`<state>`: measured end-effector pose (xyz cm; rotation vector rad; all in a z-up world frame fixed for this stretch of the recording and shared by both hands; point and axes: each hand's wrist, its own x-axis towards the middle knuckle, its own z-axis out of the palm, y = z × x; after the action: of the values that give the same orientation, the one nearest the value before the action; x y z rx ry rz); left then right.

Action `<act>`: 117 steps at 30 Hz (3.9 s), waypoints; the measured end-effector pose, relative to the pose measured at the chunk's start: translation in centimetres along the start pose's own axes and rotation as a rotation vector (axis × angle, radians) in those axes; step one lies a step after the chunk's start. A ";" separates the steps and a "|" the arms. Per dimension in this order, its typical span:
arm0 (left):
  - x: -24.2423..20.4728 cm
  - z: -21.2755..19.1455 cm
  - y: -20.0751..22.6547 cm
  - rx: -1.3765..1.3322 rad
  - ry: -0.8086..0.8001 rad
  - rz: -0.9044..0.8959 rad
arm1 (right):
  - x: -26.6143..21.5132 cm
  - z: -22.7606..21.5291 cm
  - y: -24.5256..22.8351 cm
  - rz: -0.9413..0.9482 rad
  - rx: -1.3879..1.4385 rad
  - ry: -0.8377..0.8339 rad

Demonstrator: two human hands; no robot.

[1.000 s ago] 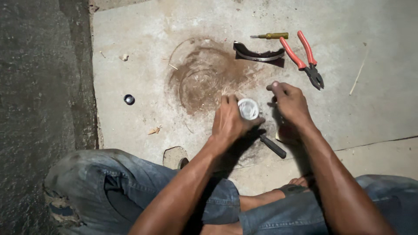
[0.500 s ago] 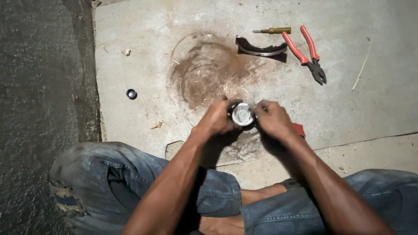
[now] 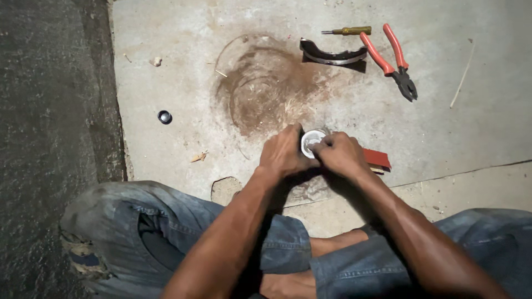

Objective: The person services a metal piston by hand, using pliers and a screwdriver to remove and replace rings while seated on the floor.

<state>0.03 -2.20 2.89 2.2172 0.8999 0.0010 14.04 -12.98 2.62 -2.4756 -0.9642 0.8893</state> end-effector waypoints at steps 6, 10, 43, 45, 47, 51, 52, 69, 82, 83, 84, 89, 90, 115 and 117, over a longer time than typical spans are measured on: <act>-0.1 -0.7 -0.8 -0.079 -0.005 0.266 | -1.2 -0.7 -0.5 -0.009 0.009 0.053; -0.2 -0.4 -1.0 -0.084 0.044 0.208 | -2.3 -0.9 -1.3 -0.013 -0.014 0.063; 1.0 2.5 -3.0 -0.128 0.142 0.358 | -3.3 -0.3 -2.8 -0.321 -0.171 0.121; 1.2 2.6 -2.9 -0.088 0.136 0.338 | -3.4 -0.6 -3.0 -0.400 -0.221 0.158; 0.9 2.5 -2.9 -0.087 0.151 0.345 | -3.7 -0.6 -3.1 -0.271 -0.189 0.051; 1.2 2.6 -2.8 -0.091 0.168 0.381 | -3.4 -0.6 -2.8 -0.259 -0.181 0.031; 1.2 2.5 -2.9 -0.089 0.170 0.387 | -3.3 -0.6 -2.8 -0.307 -0.201 0.065; 1.1 2.5 -2.9 -0.063 0.164 0.394 | -3.2 0.0 -2.3 -0.361 -0.194 0.109; -1.2 1.7 0.9 -0.017 0.130 -0.035 | -0.9 -3.8 -0.5 -0.422 -0.043 0.000; -1.4 1.3 1.6 -0.001 0.097 -0.108 | -0.8 -4.9 0.0 -0.403 -0.008 -0.007; -1.7 1.0 2.2 0.016 0.064 -0.183 | -0.7 -5.7 0.4 -0.385 0.028 -0.016; -2.1 -0.5 2.2 0.101 0.209 0.164 | -0.4 -8.0 0.8 -0.270 0.045 -0.066; -2.1 -0.5 1.9 0.124 0.256 0.306 | -0.5 -7.9 0.7 -0.282 0.055 -0.072; 1.8 1.1 0.3 -0.236 0.157 0.242 | 1.5 -6.7 0.2 -0.334 0.407 -0.083; 2.2 1.1 -0.1 -0.333 0.073 0.091 | 0.5 -7.5 -0.2 -0.208 0.060 0.023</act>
<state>1.93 -1.49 1.40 1.9536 0.7744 0.2580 19.20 -13.17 8.14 -2.2798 -1.1449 0.8074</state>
